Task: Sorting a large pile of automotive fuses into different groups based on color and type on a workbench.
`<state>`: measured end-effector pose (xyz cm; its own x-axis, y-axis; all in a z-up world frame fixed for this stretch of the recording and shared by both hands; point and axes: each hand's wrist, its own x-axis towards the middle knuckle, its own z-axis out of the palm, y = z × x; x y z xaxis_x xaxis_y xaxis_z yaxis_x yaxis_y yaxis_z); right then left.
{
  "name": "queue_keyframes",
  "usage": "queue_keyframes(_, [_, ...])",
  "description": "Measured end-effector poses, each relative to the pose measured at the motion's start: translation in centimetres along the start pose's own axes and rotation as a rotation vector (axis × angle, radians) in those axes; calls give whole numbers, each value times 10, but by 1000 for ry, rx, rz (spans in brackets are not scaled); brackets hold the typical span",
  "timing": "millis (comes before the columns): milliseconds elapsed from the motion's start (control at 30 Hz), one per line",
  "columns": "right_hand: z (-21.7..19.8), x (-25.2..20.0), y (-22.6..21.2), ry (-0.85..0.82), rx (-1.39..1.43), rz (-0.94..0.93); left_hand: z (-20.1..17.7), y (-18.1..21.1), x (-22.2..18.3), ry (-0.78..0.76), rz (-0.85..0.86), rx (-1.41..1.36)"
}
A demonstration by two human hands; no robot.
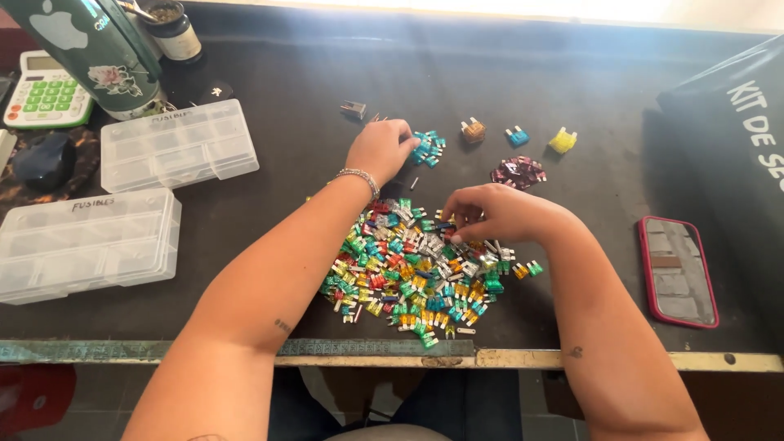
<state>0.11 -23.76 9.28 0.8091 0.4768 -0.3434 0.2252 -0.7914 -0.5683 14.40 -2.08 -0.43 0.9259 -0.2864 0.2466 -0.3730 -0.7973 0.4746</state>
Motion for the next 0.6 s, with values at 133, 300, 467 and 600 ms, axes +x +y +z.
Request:
queue_keyframes(133, [-2, -11, -14, -17, 8, 32, -6, 5, -16, 7, 16, -23])
queue_keyframes(300, [9, -16, -34, -228, -158, -55, -37, 32, -64, -15, 314, -62])
queue_keyframes(467, [35, -13, -36, -216, -456, 34, -73, 71, -124, -138, 511, -29])
queue_keyframes(600, [48, -14, -34, -270, -525, 76, -94, 80, -149, -241, 671, 39])
